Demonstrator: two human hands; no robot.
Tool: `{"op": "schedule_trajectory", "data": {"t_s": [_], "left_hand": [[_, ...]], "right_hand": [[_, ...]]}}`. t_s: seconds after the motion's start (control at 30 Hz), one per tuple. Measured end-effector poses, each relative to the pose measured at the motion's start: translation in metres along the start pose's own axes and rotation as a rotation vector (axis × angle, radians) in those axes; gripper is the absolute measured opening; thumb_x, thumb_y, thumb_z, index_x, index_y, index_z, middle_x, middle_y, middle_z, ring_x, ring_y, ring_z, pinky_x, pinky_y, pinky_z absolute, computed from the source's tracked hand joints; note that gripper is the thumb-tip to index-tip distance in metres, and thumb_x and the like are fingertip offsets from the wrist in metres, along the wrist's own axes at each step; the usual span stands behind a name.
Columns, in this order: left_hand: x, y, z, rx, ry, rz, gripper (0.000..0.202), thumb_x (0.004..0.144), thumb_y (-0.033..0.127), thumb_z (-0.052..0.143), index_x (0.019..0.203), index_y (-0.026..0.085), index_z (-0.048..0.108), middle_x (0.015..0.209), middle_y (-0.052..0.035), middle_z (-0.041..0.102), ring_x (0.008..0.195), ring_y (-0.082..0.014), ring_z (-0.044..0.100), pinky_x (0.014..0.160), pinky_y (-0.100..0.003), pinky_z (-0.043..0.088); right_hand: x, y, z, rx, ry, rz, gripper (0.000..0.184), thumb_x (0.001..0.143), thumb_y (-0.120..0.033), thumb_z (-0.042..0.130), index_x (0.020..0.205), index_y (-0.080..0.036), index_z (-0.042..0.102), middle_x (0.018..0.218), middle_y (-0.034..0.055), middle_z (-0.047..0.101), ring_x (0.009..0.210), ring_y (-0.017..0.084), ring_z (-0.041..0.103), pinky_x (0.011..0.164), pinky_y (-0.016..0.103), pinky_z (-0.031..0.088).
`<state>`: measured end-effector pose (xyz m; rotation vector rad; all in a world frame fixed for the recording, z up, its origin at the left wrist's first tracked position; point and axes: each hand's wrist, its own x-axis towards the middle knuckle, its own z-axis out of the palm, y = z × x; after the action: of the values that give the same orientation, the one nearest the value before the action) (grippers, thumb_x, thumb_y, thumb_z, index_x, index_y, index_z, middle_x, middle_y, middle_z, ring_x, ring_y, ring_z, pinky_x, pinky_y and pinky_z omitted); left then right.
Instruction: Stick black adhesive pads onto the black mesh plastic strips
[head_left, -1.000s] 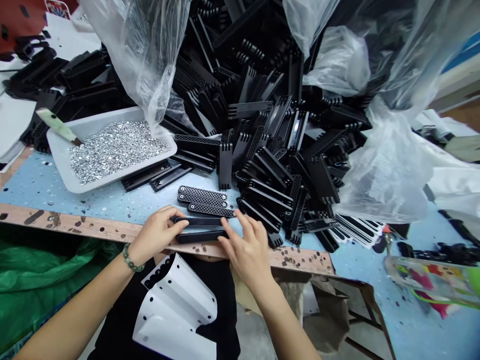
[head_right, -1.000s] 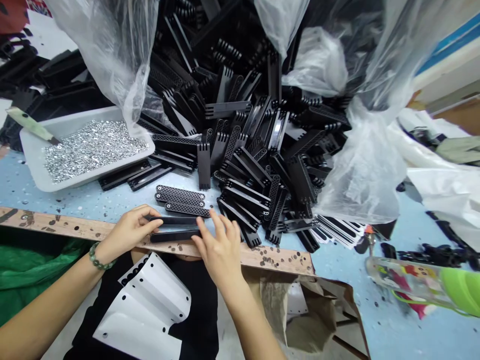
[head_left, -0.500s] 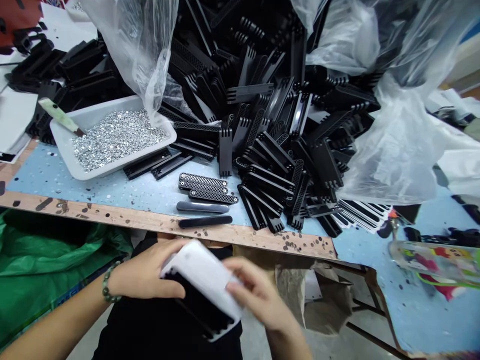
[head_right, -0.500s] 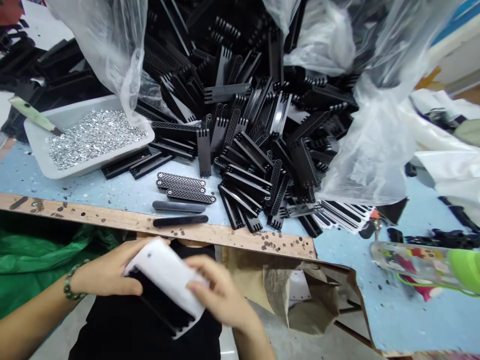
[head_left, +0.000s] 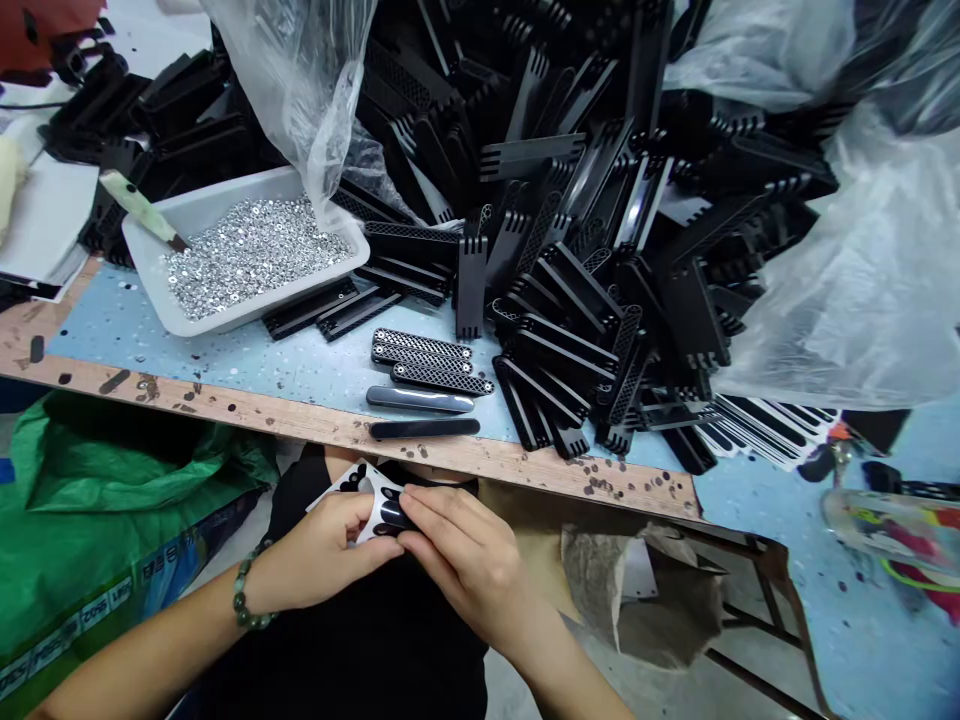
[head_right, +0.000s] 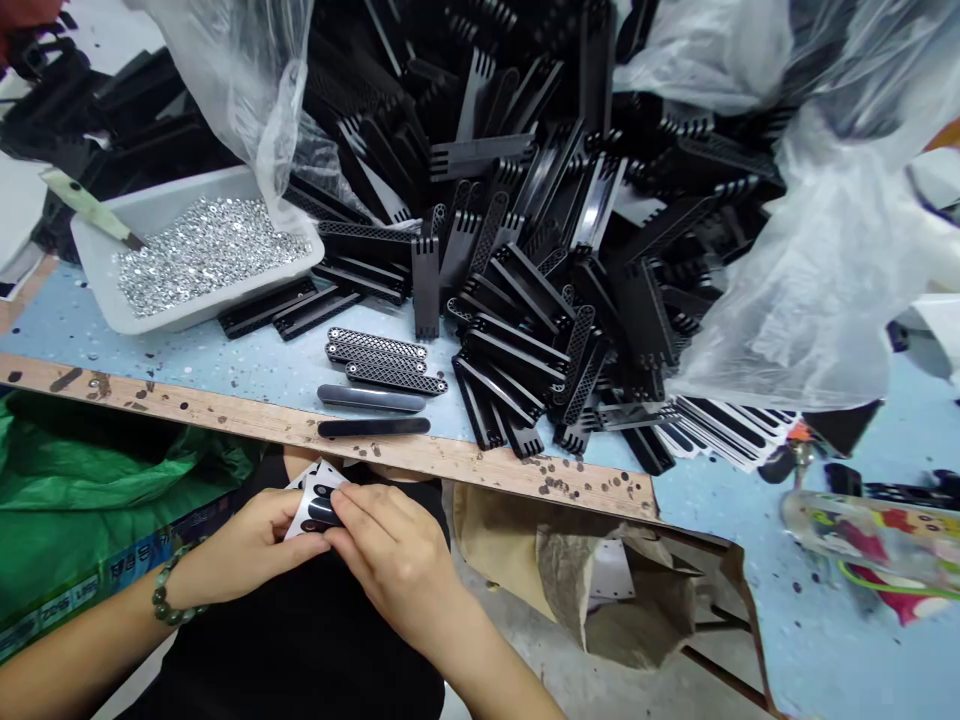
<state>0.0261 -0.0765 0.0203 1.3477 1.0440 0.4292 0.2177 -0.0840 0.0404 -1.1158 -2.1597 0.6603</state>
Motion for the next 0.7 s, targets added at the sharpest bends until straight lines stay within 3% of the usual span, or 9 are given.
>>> {"op": "schedule_trajectory", "data": {"t_s": [0.13, 0.3, 0.37, 0.43, 0.5, 0.57, 0.63, 0.7], "left_hand": [[-0.001, 0.000, 0.000, 0.196, 0.052, 0.155, 0.022, 0.091, 0.023, 0.048, 0.071, 0.017, 0.055, 0.068, 0.0001, 0.060, 0.064, -0.0120, 0.053, 0.064, -0.024, 0.041], [0.005, 0.001, 0.004, 0.248, 0.126, 0.191, 0.027, 0.090, 0.020, 0.049, 0.064, 0.017, 0.051, 0.061, 0.0007, 0.057, 0.057, -0.0114, 0.051, 0.057, -0.022, 0.039], [0.008, 0.000, 0.004, 0.223, 0.138, 0.189, 0.024, 0.091, 0.020, 0.049, 0.068, 0.017, 0.056, 0.065, 0.0000, 0.061, 0.060, -0.0120, 0.054, 0.060, -0.022, 0.041], [0.010, -0.004, 0.004, 0.194, 0.128, 0.177, 0.020, 0.092, 0.022, 0.049, 0.076, 0.018, 0.061, 0.073, -0.0011, 0.065, 0.066, -0.0135, 0.058, 0.066, -0.023, 0.044], [0.011, -0.010, 0.004, 0.185, 0.139, 0.118, 0.018, 0.092, 0.025, 0.050, 0.084, 0.019, 0.064, 0.077, -0.0018, 0.067, 0.070, -0.0148, 0.059, 0.068, -0.024, 0.045], [0.010, -0.016, 0.003, 0.202, 0.145, 0.022, 0.019, 0.092, 0.028, 0.050, 0.086, 0.019, 0.065, 0.076, -0.0015, 0.067, 0.067, -0.0150, 0.059, 0.065, -0.024, 0.045], [0.007, -0.018, -0.001, 0.224, 0.061, -0.029, 0.019, 0.091, 0.029, 0.051, 0.085, 0.019, 0.065, 0.076, -0.0013, 0.067, 0.068, -0.0151, 0.060, 0.064, -0.023, 0.046], [0.003, -0.015, -0.012, 0.228, -0.096, -0.005, 0.015, 0.088, 0.031, 0.058, 0.083, 0.019, 0.066, 0.082, -0.0011, 0.069, 0.073, -0.0156, 0.062, 0.067, -0.023, 0.047]], "right_hand": [[0.000, 0.006, 0.006, 0.039, 0.046, 0.028, 0.033, 0.089, -0.009, 0.053, 0.119, -0.019, 0.063, 0.103, 0.0087, 0.073, 0.093, 0.019, 0.069, 0.079, 0.033, 0.060], [0.000, 0.008, 0.009, 0.067, 0.020, -0.017, 0.038, 0.089, -0.013, 0.054, 0.127, -0.017, 0.058, 0.115, 0.0123, 0.070, 0.106, 0.022, 0.066, 0.087, 0.036, 0.059], [-0.001, 0.011, 0.013, 0.117, 0.008, 0.030, 0.038, 0.090, -0.012, 0.051, 0.128, -0.019, 0.058, 0.117, 0.0109, 0.069, 0.108, 0.022, 0.066, 0.088, 0.036, 0.058], [-0.004, 0.016, 0.017, 0.241, 0.030, 0.169, 0.035, 0.092, -0.012, 0.048, 0.122, -0.023, 0.062, 0.113, 0.0077, 0.071, 0.104, 0.020, 0.067, 0.088, 0.035, 0.058], [-0.006, 0.024, 0.016, 0.408, 0.124, 0.360, 0.031, 0.095, -0.016, 0.045, 0.117, -0.025, 0.064, 0.104, 0.0055, 0.073, 0.095, 0.019, 0.070, 0.085, 0.035, 0.058], [-0.005, 0.035, 0.009, 0.549, 0.301, 0.489, 0.031, 0.098, -0.021, 0.040, 0.116, -0.027, 0.065, 0.090, 0.0036, 0.072, 0.079, 0.016, 0.070, 0.076, 0.034, 0.059], [0.001, 0.047, -0.006, 0.589, 0.463, 0.488, 0.031, 0.099, -0.026, 0.038, 0.117, -0.029, 0.064, 0.082, 0.0022, 0.066, 0.069, 0.014, 0.064, 0.068, 0.033, 0.058], [0.014, 0.058, -0.023, 0.469, 0.484, 0.439, 0.027, 0.096, -0.030, 0.046, 0.116, -0.030, 0.064, 0.087, 0.0029, 0.060, 0.072, 0.014, 0.061, 0.066, 0.033, 0.056]]}}
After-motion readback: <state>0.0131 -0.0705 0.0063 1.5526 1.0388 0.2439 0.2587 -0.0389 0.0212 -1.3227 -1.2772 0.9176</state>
